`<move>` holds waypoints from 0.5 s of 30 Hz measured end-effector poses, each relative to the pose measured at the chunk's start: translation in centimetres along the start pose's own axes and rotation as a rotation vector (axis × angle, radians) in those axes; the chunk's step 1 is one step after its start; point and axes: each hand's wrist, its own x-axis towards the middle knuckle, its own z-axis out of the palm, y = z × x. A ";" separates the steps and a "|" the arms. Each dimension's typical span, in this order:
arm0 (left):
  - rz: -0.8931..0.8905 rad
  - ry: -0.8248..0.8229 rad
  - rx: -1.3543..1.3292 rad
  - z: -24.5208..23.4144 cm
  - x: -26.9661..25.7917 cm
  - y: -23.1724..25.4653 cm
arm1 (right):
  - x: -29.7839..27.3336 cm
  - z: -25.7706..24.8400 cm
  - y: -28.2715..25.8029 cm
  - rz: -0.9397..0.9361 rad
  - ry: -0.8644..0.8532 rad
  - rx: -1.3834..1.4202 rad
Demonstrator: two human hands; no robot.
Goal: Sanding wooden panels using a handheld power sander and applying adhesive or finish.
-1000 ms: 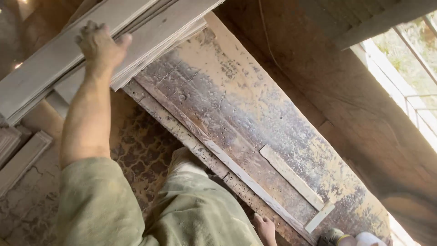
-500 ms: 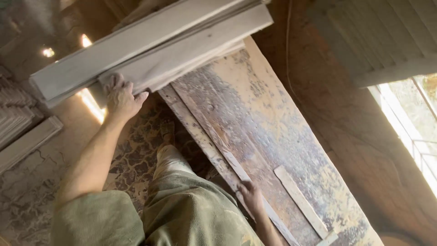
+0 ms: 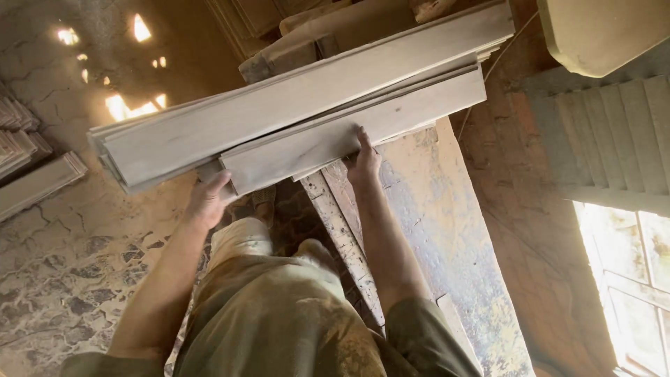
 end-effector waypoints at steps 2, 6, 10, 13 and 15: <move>-0.051 -0.115 -0.001 -0.1 0.7 -1.0 | 0.5 1.6 0.3 -0.003 0.121 0.022; -0.109 -0.145 -0.228 2.3 -4.1 0.1 | -0.1 -0.5 0.7 -0.098 0.128 0.069; -0.219 -0.282 -0.061 1.1 -9.1 -0.7 | -3.9 -4.3 1.5 -0.088 0.132 -0.002; -0.200 -0.161 0.467 -2.7 -9.4 -3.1 | -5.8 -7.5 1.7 -0.065 0.060 -0.124; -0.083 -0.085 0.732 -0.3 -8.6 0.5 | -5.4 -7.4 1.5 -0.076 0.017 -0.131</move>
